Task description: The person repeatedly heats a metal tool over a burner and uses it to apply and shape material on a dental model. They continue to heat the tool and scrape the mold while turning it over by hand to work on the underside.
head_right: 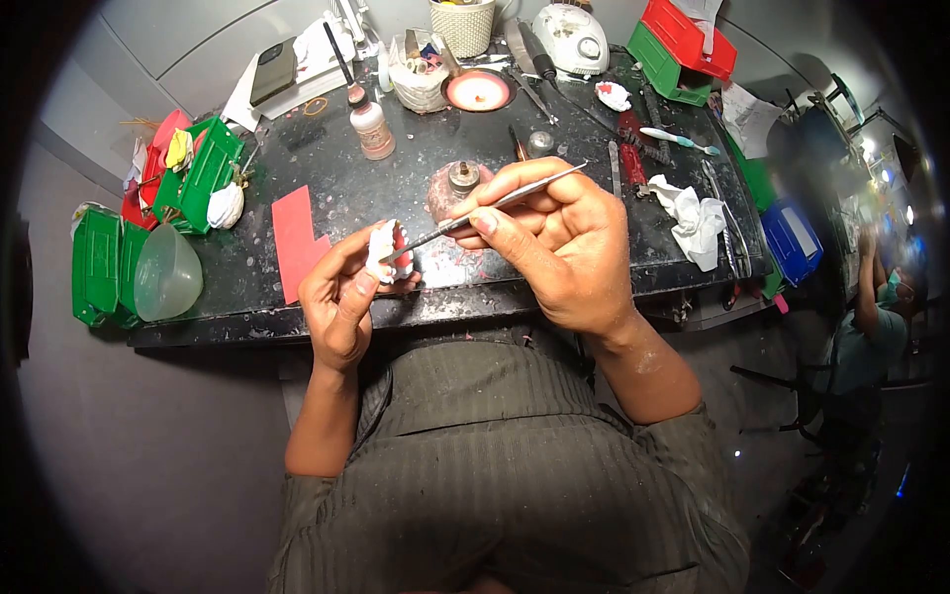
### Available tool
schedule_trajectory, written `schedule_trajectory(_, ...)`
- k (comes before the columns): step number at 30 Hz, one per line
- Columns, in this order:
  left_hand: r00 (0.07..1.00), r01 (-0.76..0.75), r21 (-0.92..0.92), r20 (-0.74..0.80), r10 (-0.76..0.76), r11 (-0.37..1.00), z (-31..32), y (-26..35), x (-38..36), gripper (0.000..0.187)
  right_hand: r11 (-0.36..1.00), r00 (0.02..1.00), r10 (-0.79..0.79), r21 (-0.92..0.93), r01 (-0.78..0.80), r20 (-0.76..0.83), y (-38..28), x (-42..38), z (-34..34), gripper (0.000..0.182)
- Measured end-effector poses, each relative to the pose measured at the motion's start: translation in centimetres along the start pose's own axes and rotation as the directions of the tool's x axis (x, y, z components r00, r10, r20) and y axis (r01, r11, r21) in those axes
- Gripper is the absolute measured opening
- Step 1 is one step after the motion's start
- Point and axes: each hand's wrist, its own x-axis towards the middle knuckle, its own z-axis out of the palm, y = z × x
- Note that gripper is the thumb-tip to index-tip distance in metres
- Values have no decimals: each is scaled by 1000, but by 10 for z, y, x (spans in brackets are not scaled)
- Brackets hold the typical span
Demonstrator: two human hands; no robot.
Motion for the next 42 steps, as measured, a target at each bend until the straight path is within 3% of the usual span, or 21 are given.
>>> schedule_trajectory(12, 1000, 9, -8, -6, -9, 1000, 0, 0, 0, 49, 1000, 1000, 5, -13, -6, -18, -1, -1, -1, 18)
schedule_trajectory(15, 1000, -6, 121, -11, 7, 993, -1, -2, 0, 53, 1000, 1000, 7, 0, -7, -18, -2, -1, -3, 17)
schedule_trajectory(24, 1000, 4, 106, -15, -2, 994, 0, -1, 0, 54, 1000, 1000, 13, -6, -13, -22, 0, -1, -3, 17)
schedule_trajectory(26, 1000, 0, -14, -7, 0, 1000, 0, -1, 0, 49, 1000, 1000, 13, -6, -13, -23, 0, 0, -2, 17)
schedule_trajectory(36, 1000, 1, -20, -5, -2, 1000, -1, -1, -1, 50, 1000, 1000, 6, 0, -6, -23, -1, 0, -1, 16)
schedule_trajectory(42, 1000, -4, 94, -12, 5, 996, -1, -3, -1, 55, 1000, 1000, 11, -6, -12, -26, -1, -1, -2, 16)
